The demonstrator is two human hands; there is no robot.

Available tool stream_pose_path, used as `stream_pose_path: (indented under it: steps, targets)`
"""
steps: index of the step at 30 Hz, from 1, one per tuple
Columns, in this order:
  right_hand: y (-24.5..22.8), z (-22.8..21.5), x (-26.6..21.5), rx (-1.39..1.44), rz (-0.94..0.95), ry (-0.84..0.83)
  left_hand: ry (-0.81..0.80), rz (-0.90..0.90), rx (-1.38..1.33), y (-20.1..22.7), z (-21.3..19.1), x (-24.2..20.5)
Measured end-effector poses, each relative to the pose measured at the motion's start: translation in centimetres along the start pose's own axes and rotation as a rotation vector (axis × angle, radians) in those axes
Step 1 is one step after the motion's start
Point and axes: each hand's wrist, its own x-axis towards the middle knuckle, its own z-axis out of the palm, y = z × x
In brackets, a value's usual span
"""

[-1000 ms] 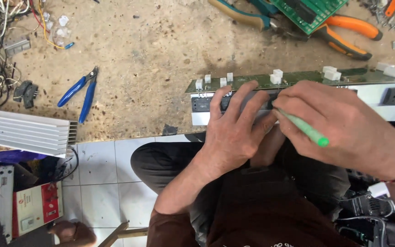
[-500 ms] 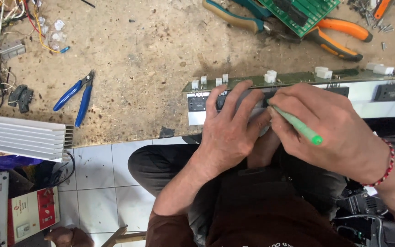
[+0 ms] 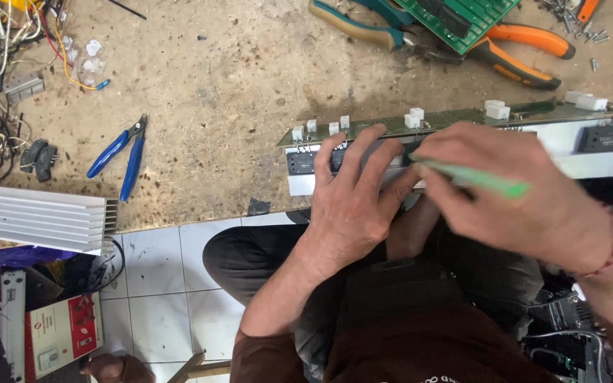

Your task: The person applies a green substance to the black components on a circuit board using a green pen-like tool. They systematically move along the board, applying the substance to each component in sequence.

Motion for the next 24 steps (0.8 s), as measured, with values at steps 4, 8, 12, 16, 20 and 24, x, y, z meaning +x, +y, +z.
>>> stream_pose_path:
  steps: [4,8,12,16,20,24]
  targets:
    - [0.0,-2.2,-0.2,0.022,0.132,0.067,0.047,0.071,0.055,0.0,-0.3,0.6]
    - [-0.6,-2.4,-0.1,0.015,0.165,0.087,0.028,0.055,0.058,0.2,-0.3,0.1]
    - [0.0,-1.2,-1.7,-0.061,0.201,0.010,0.074,0.042,0.062,0.7,-0.5,0.3]
    - [0.1,-0.6,-1.3,-0.063,0.124,-0.007,0.100,0.043,0.053,0.7,-0.6,0.5]
    - [-0.1,-0.5,-1.3,-0.078,0.147,-0.060,0.083,0.044,0.030,0.7,-0.6,0.5]
    - [-0.2,-0.3,-0.9,-0.105,0.021,-0.044,0.101,0.044,0.016,0.8,-0.6,0.5]
